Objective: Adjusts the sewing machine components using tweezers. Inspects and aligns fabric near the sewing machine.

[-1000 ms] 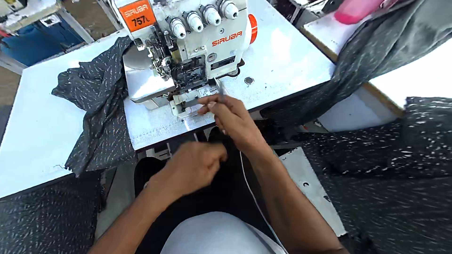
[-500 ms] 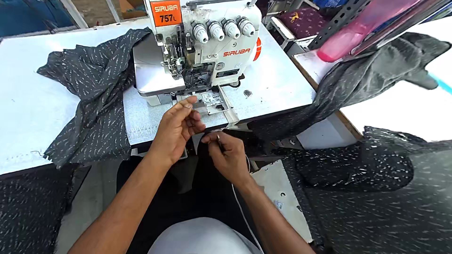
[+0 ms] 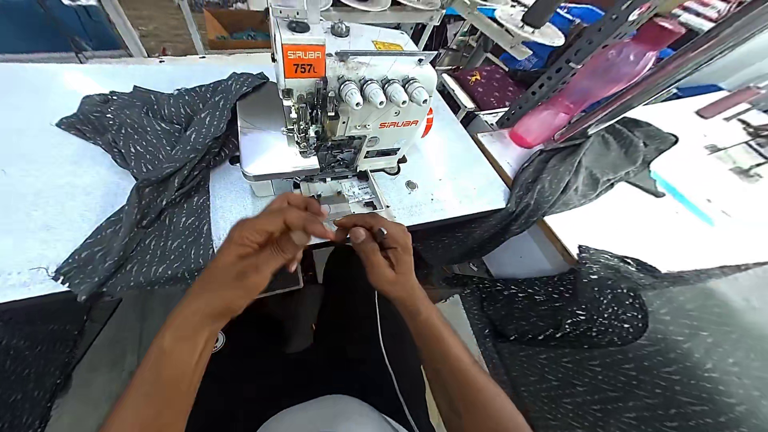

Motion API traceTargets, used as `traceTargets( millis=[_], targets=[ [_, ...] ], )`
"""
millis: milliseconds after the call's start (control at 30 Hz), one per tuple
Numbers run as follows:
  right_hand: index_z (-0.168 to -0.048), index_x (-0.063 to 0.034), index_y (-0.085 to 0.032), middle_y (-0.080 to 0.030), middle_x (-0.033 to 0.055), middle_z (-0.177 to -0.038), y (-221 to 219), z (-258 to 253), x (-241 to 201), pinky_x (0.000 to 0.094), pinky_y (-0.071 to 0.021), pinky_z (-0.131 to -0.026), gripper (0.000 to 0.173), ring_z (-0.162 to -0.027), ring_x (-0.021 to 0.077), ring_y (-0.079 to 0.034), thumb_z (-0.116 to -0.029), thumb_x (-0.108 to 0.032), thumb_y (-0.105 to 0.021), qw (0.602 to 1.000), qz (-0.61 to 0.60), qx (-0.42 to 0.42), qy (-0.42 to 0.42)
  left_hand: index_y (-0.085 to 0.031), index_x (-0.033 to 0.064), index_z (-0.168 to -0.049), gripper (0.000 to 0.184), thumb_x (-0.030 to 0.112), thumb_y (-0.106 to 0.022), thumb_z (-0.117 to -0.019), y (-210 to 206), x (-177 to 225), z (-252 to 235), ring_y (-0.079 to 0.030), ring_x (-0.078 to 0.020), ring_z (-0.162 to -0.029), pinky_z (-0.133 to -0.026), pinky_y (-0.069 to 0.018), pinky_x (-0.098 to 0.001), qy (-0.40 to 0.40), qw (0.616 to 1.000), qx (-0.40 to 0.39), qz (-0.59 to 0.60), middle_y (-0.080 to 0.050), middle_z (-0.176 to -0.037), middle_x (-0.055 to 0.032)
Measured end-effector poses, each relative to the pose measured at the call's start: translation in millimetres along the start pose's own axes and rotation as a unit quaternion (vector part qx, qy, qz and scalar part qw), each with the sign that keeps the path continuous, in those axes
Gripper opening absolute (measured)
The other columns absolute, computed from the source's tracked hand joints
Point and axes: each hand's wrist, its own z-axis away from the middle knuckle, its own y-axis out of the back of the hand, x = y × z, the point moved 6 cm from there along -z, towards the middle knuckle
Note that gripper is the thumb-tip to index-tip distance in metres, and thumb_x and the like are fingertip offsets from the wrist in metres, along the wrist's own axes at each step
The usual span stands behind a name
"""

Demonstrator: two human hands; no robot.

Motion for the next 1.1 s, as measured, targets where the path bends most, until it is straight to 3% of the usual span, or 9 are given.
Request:
traceTargets(
  millis=[67,167,300,433,600,733,867,1000,1100],
  targets=[
    [-0.115,0.0011,-0.071,-0.073,0.0048,-0.085,-9,-1,1,0.0261,-0.0592,-0.062,0.023,-0.068,0.0071,-0.066,-0.1038,-0.012,-0.056,0.998,0.066,0.005,0.019,-0.071,0.012,-0.109,0.025,0.02,-0.048,-0.1078,4,-16,-16,-0.06,-0.0033,-0.071,-0.056,-0.0497,-0.017,0.029,0.987,0.011,0.155,-0.057,-0.146,-0.0086],
    [-0.116,-0.0026,-0.074,-0.071,0.0048,-0.081,-16,-2,8,0.0317,-0.0544,-0.055,0.026,-0.062,0.0115,-0.063,-0.0961,-0.005,-0.058,0.98,0.196,0.003,0.039,-0.067,0.0077,-0.112,0.028,0.014,-0.04,-0.1109,2,-41,-35,-0.043,-0.0004,-0.047,-0.041,-0.0349,-0.0134,0.141,0.959,0.068,0.236,-0.07,-0.1,-0.0057],
    [-0.092,-0.0091,-0.075,-0.068,0.0033,-0.075,-19,-10,17,0.0364,-0.0509,-0.051,0.014,-0.062,0.0166,-0.065,-0.0912,-0.005,-0.061,0.95,0.308,-0.034,0.035,-0.07,0.0074,-0.106,0.028,0.01,-0.043,-0.1101,6,-33,-56,-0.041,-0.0105,-0.05,-0.045,-0.0321,-0.0244,0.156,0.962,0.019,-0.222,-0.054,-0.069,-0.0012],
    [-0.09,-0.0099,-0.073,-0.066,0.004,-0.073,-28,-19,17,0.0373,-0.0504,-0.05,0.013,-0.062,0.0186,-0.065,-0.0932,-0.007,-0.06,0.939,0.341,-0.05,0.027,-0.072,0.0127,-0.104,0.016,0.007,-0.057,-0.1018,1,-11,-63,-0.069,-0.0285,-0.078,-0.067,-0.0557,-0.0518,0.044,0.82,-0.054,-0.568,-0.069,-0.084,-0.0077],
    [-0.123,-0.0138,-0.072,-0.075,0.0023,-0.098,-59,11,18,0.0408,-0.0579,-0.054,0.03,-0.07,0.0172,-0.071,-0.0948,-0.007,-0.063,0.946,0.304,-0.115,-0.009,-0.067,0.0134,-0.129,0.038,0.036,-0.042,-0.1104,84,-2,-25,-0.072,-0.0243,-0.09,-0.081,-0.0593,-0.0537,0.09,0.865,0.043,-0.491,-0.073,-0.107,-0.0082],
    [-0.127,-0.0155,-0.071,-0.073,0.0008,-0.128,-73,55,8,0.0367,-0.0604,-0.06,0.031,-0.083,0.0143,-0.075,-0.0988,-0.01,-0.057,0.958,0.252,-0.133,-0.006,-0.073,0.0041,-0.105,0.045,0.043,-0.051,-0.1045,149,-1,34,-0.068,-0.0272,-0.094,-0.08,-0.0558,-0.0543,0.068,0.842,0.188,-0.501,-0.069,-0.111,-0.0145],
    [-0.122,-0.015,-0.072,-0.078,0.001,-0.108,-51,78,-11,0.0308,-0.0594,-0.062,0.025,-0.079,0.0104,-0.073,-0.1034,-0.019,-0.056,0.966,0.236,-0.098,0.031,-0.066,0.009,-0.129,0.038,0.035,-0.058,-0.1023,181,-3,68,-0.063,-0.0291,-0.09,-0.074,-0.0527,-0.051,0.109,0.817,0.282,-0.49,-0.061,-0.124,-0.0188],
    [-0.113,-0.0072,-0.073,-0.076,0.0035,-0.09,30,61,1,0.034,-0.0625,-0.067,0.023,-0.076,0.011,-0.072,-0.1037,-0.022,-0.058,0.949,0.304,0.07,-0.042,-0.058,0.0045,-0.139,0.046,0.034,-0.049,-0.1041,154,6,34,-0.064,-0.0312,-0.11,-0.09,-0.055,-0.0514,0.029,0.843,0.218,-0.492,-0.058,-0.134,-0.0212],
    [-0.126,0.0039,-0.063,-0.074,0.0095,-0.106,114,13,22,0.0306,-0.0562,-0.065,0.038,-0.073,0.0083,-0.065,-0.1114,-0.025,-0.043,0.928,0.268,0.213,-0.146,-0.051,0.0023,-0.148,0.056,0.039,-0.039,-0.1074,120,2,-27,-0.043,-0.0352,-0.145,-0.119,-0.0341,-0.0561,-0.007,0.855,0.101,-0.508,-0.048,-0.154,-0.0185]
  ],
)
